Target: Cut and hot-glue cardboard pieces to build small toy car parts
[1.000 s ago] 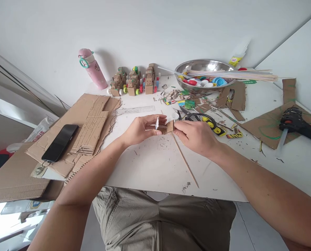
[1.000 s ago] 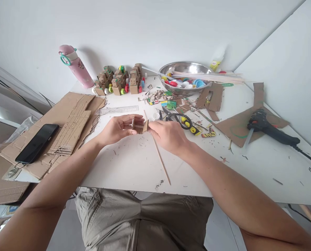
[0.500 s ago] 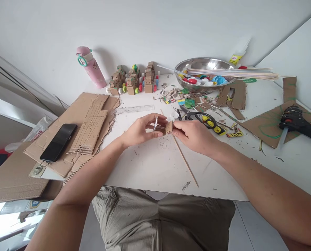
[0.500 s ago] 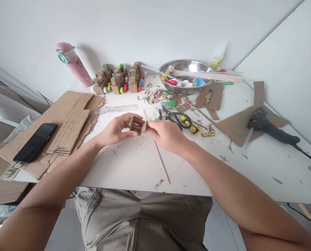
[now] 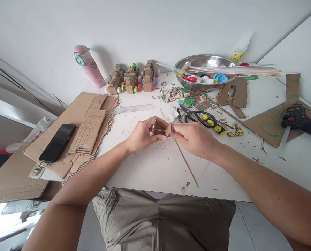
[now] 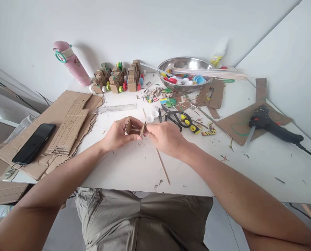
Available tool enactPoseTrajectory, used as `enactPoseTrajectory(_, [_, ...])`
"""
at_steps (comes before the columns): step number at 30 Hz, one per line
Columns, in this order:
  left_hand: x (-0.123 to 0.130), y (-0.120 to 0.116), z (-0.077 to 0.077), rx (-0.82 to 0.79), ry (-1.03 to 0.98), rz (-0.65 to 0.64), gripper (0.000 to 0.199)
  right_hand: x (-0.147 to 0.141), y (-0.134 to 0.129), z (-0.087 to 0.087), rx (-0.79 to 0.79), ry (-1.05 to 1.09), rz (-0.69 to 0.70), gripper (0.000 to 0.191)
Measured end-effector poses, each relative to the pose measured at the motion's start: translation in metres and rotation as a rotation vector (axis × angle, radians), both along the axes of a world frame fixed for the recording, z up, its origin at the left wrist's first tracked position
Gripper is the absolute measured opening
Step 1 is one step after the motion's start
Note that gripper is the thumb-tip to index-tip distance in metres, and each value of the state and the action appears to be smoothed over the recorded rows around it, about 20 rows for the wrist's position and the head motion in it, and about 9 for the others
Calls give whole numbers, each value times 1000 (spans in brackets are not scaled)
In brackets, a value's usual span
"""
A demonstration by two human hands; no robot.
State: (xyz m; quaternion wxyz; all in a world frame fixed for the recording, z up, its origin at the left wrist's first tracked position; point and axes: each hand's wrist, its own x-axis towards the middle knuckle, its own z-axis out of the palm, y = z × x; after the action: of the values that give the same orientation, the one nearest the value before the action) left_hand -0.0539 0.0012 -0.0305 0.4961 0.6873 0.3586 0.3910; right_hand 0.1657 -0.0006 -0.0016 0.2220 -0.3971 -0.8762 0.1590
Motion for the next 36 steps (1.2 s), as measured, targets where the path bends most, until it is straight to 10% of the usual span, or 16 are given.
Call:
enactPoseTrajectory(7, [3,-3,9,3,28,8,59,2,2,9,-303,110,121,33])
enactPoseTrajectory(16, [3,0,9,-27,-63,36,69,6,1,15,61,-27,0,28])
enactPoseTrajectory(29, [6,-5,7,-167,-136,-34,67,2,6,17,-489,133,109,32])
enactPoseTrajectory(36, [-7,6,10,-16,-62,-18,76,11,14,17,-249,113,-36,26])
